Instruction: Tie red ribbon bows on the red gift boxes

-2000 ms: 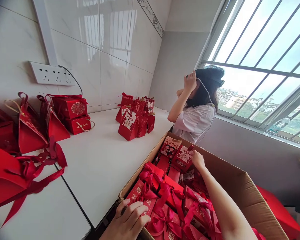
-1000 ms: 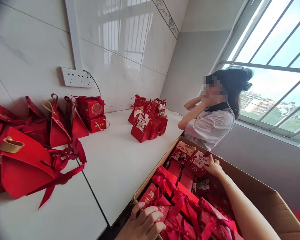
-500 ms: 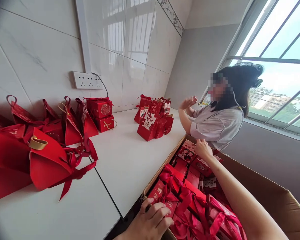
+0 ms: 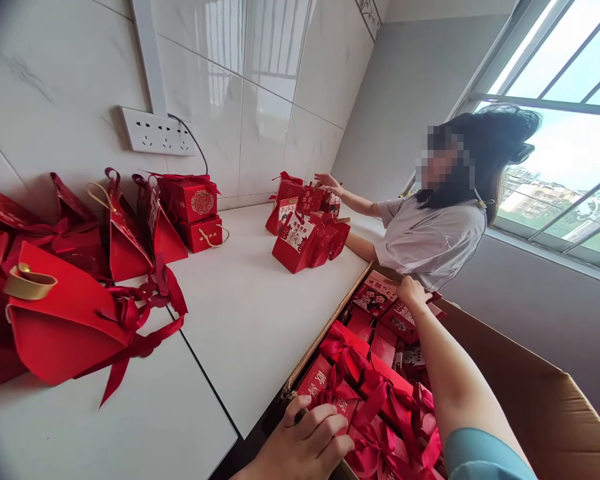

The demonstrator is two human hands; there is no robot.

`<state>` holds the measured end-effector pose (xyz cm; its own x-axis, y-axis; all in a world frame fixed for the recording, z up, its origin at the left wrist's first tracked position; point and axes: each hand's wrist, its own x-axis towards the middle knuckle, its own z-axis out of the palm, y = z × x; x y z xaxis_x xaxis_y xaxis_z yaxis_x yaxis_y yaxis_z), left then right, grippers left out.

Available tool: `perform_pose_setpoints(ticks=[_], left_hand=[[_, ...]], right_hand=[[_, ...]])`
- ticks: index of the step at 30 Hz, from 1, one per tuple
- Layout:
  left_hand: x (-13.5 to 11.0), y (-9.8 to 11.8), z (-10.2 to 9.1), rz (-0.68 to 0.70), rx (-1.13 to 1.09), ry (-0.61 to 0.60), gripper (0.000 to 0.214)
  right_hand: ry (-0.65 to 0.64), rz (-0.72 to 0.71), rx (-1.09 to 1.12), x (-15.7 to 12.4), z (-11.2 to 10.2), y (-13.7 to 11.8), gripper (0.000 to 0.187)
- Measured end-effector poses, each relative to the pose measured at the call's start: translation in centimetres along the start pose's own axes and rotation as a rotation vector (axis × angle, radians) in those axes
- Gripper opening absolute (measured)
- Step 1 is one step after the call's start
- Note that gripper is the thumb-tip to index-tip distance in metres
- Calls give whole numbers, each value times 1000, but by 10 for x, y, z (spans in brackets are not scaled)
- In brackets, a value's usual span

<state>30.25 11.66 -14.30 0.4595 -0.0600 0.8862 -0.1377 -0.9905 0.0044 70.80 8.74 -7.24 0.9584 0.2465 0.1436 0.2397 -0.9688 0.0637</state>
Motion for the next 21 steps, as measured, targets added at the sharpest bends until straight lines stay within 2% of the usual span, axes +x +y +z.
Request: perform_pose_setpoints(ticks=[7, 12, 21], left_hand=[[-1, 1, 3, -23, -23, 26, 12], [-1, 1, 2, -31, -34, 9, 14], [-2, 2, 3, -21, -13, 34, 12]], right_hand=[[116, -179, 128, 10, -5, -3, 32], [106, -299, 173, 13, 1, -12, 28], [16, -215, 131, 6, 6, -14, 29]])
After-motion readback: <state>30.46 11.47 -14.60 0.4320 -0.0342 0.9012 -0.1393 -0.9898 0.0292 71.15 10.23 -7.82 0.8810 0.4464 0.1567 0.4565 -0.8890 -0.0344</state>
